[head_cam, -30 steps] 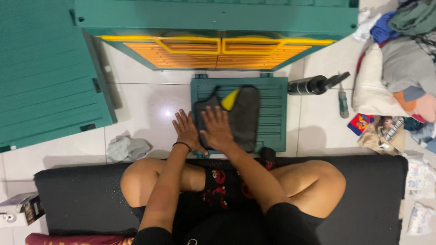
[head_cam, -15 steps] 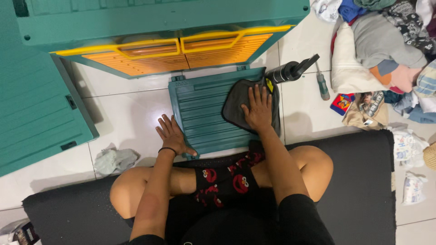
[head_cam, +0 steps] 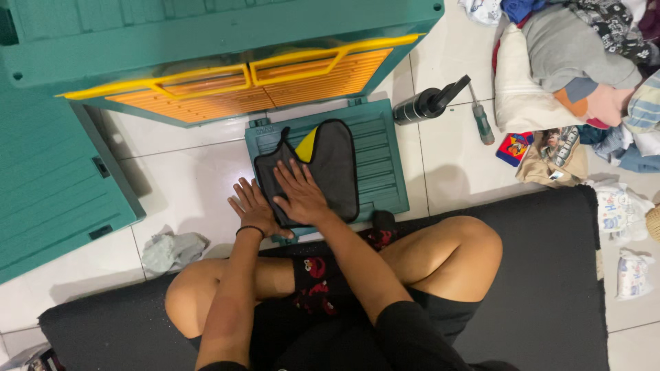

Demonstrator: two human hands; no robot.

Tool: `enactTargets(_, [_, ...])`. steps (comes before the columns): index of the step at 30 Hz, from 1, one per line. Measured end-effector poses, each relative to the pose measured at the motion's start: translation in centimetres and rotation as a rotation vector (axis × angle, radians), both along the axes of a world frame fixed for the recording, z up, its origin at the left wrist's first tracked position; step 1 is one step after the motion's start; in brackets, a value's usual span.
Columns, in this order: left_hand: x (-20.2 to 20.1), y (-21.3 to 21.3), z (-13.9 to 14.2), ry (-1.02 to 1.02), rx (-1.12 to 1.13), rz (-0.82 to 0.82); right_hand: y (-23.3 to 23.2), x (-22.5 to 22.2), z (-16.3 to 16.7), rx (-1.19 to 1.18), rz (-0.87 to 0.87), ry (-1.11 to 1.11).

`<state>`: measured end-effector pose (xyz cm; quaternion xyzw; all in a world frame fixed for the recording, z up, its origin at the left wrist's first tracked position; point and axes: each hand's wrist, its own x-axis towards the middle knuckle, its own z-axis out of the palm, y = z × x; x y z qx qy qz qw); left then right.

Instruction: The person sits on the floor and takes apart a green plastic drawer cabinet, separating the side and front panels from the frame. They wipe each removed panel with a gray and yellow cloth and set the panels aside on the tiled floor.

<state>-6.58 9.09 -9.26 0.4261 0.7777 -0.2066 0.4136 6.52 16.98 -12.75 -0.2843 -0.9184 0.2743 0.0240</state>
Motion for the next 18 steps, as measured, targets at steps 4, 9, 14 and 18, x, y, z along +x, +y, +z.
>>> enactTargets(4, [0.0, -0.1, 0.5, -0.013, 0.006, 0.003, 4.8, 6.2, 0.0, 0.026, 0.008, 0.019])
enactTargets(9, [-0.3, -0.4, 1.3, -0.047, 0.003, 0.029, 11.7, 13.9, 0.9, 0.292, -0.186, -0.009])
enactTargets(14, [-0.6, -0.5, 1.7, -0.041, 0.016, 0.035, 11.9, 13.2, 0.0, 0.326, -0.346, -0.165])
enactTargets(18, [-0.8, -0.2, 1.5, -0.024, 0.021, 0.031, 7.8, 7.5, -0.6, 0.327, -0.282, -0.01])
